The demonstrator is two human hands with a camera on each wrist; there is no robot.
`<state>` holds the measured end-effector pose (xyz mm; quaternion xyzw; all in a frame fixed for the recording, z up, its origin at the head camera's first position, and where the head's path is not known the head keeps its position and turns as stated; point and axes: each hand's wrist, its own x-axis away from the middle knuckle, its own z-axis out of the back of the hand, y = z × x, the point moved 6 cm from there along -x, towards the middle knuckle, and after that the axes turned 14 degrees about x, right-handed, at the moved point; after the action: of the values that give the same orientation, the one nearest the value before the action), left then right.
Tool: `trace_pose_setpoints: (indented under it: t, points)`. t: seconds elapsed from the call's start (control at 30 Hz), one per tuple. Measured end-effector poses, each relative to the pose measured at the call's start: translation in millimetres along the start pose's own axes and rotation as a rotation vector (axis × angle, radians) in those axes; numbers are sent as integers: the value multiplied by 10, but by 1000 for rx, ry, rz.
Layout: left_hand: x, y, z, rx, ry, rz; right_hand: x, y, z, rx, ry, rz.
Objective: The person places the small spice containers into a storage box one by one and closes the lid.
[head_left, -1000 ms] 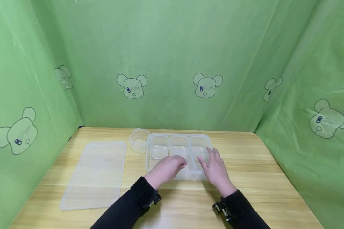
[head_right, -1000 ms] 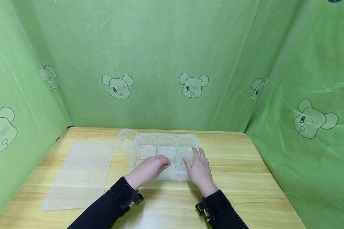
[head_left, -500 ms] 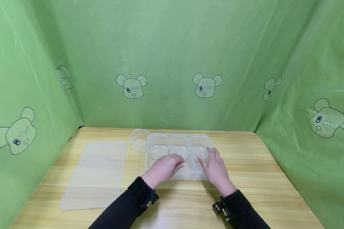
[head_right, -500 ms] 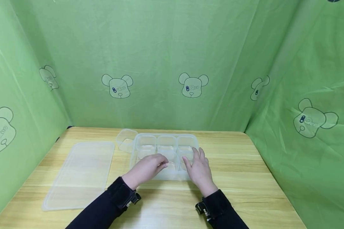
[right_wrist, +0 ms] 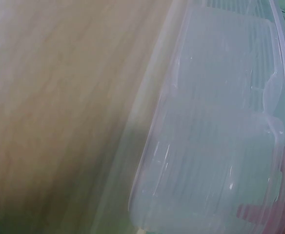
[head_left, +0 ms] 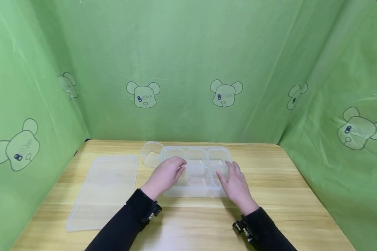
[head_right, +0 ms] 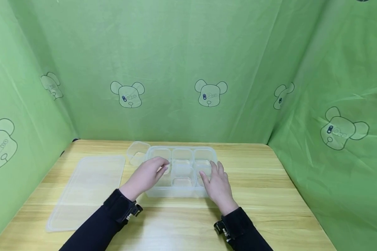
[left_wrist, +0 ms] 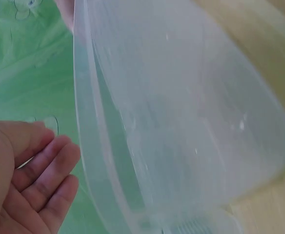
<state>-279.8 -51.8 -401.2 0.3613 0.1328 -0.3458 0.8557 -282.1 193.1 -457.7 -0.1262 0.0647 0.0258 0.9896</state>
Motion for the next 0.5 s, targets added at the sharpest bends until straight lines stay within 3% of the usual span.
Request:
trace_pose_setpoints:
  t: [0.23, 0.5]
  points:
    - [69, -194, 242, -51, 98, 17, 0, 8, -7, 1, -7, -4]
    - [142, -395, 347, -91, 123, 132, 3, 4, -3, -2, 0, 3]
